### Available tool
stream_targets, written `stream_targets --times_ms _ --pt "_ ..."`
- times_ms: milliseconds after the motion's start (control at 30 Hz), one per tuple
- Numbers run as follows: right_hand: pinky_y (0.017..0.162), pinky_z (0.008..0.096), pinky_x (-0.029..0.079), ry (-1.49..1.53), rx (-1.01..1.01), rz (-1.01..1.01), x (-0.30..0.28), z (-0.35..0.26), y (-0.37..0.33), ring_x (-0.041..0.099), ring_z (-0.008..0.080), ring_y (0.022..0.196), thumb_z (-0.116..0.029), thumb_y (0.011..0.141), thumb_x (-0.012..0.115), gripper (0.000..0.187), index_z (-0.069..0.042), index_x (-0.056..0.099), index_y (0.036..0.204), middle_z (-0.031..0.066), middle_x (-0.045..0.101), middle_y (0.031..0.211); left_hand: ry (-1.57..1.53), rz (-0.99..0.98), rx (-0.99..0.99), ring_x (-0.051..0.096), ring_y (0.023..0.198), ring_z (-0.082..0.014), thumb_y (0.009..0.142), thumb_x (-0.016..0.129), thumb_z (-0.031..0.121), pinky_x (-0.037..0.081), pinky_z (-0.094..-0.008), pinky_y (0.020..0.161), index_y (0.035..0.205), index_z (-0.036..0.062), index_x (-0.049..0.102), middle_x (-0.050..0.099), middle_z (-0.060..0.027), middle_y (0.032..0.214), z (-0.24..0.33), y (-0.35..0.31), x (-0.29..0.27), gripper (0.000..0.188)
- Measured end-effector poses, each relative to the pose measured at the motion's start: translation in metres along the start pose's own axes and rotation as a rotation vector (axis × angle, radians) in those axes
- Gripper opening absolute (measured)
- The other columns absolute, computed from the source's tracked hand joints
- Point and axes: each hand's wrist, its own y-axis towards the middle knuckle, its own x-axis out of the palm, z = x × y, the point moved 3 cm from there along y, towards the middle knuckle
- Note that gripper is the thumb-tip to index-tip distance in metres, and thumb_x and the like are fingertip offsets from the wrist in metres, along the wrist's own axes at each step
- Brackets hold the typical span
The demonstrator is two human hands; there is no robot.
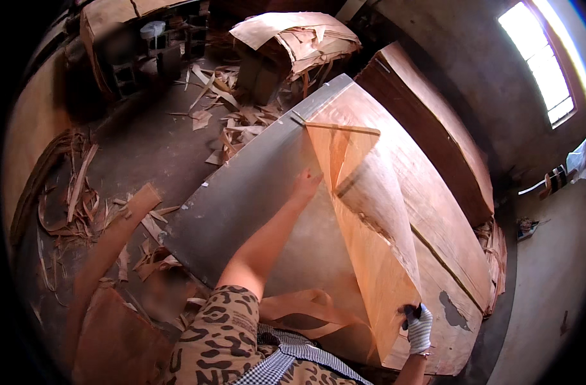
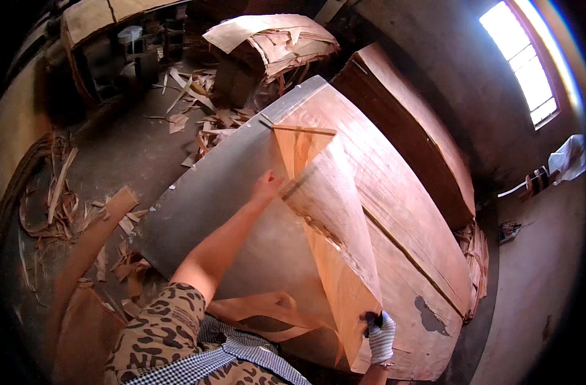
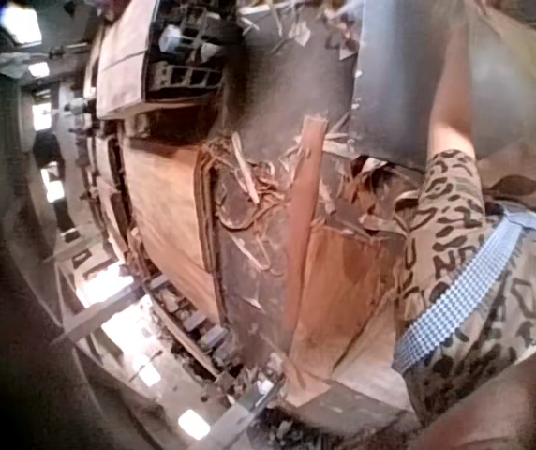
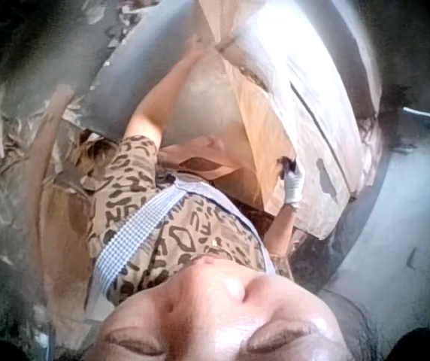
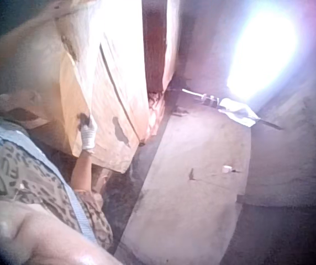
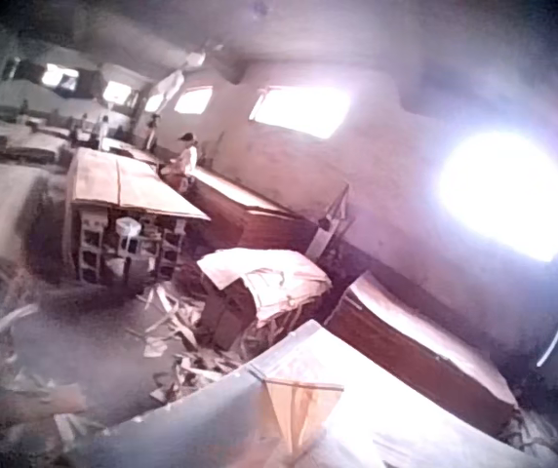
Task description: The person repairs wood veneer by cutting away damaged sections with a utility knife, peeling them back, and applying new veneer strips with adhesive tape.
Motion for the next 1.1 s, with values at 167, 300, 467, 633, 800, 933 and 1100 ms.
stream_targets --times_ms 167,300,467,633,800,933,1100 --pt "0.04 0.0218 0.036 -0.018 0.009 -0.043 0.018 -0.015 -0.011 0.047 0.0057 0.046 -0.014 0.083 0.06 0.012 -0.002 0.061 0.08 0.0028 0.061 0.064 -0.02 0.046 0.181 0.053 0.101 -0.0335 0.076 0.061 0.047 0.042 -0.0387 0.087 0.114 0.0029 0.052 0.054 -0.0212 0.109 0.019 0.026 0.025 0.059" --pt "0.041 0.022 0.038 -0.086 0.008 -0.011 0.016 -0.009 -0.02 0.048 0.006 0.047 -0.01 0.081 0.061 0.008 -0.002 0.062 0.081 0.0028 0.062 0.065 -0.058 -0.121 0.065 0.055 0.096 -0.0322 0.071 0.068 0.045 0.044 -0.0383 0.082 0.109 0.0015 0.055 0.059 -0.02 0.101 0.023 0.025 0.046 0.059" --pt "0.044 0.0234 0.042 -0.146 0.049 0.04 0.024 -0.009 -0.033 0.049 0.0067 0.047 -0.013 0.079 0.062 0.009 -0.004 0.064 0.08 0.0021 0.059 0.059 -0.164 0.235 0.099 0.06 0.084 -0.0277 0.068 0.072 0.036 0.047 -0.0357 0.073 0.092 0.0028 0.063 0.063 -0.0148 0.086 0.021 0.019 0.041 0.042" --pt "0.043 0.0294 0.041 -0.305 -0.051 0.053 0.032 0.012 -0.039 0.051 0.0155 0.043 -0.018 0.077 0.065 0.012 -0.006 0.064 0.078 0.0097 0.057 0.056 -0.304 -0.009 0.011 0.06 0.072 -0.0221 0.07 0.068 0.026 0.046 -0.0322 0.068 0.09 0.001 0.063 0.063 -0.0113 0.078 0.013 0.031 0.027 0.033" --pt "0.046 0.0343 0.041 -0.382 -0.1 0.045 0.037 0.015 -0.042 0.052 0.0259 0.047 -0.02 0.076 0.066 0.014 -0.007 0.064 0.078 0.013 0.056 0.057 -0.554 0.243 -0.038 0.058 0.068 -0.0201 0.078 0.059 0.021 0.044 -0.0328 0.064 0.089 -0.0003 0.055 0.059 -0.0083 0.07 0.011 0.02 0.001 0.025" --pt "0.047 0.0357 0.041 -0.35 -0.183 0.012 0.053 -0.012 -0.04 0.051 0.0287 0.048 -0.022 0.077 0.065 0.015 -0.007 0.064 0.077 0.0147 0.055 0.058 -0.391 0.48 0.036 0.057 0.072 -0.0232 0.084 0.052 0.018 0.045 -0.0337 0.065 0.087 0.0007 0.046 0.056 -0.0104 0.074 -0.027 0.04 -0.081 0.019" --pt "0.048 0.0368 0.041 -0.521 -0.202 -0.001 0.057 -0.011 -0.052 0.052 0.0321 0.052 -0.025 0.078 0.064 0.019 -0.006 0.062 0.075 0.0163 0.055 0.063 0.009 0.884 0.257 0.057 0.075 -0.0286 0.083 0.053 0.02 0.046 -0.0365 0.068 0.089 -0.0006 0.051 0.058 -0.016 0.082 -0.007 0.051 -0.195 0.021"
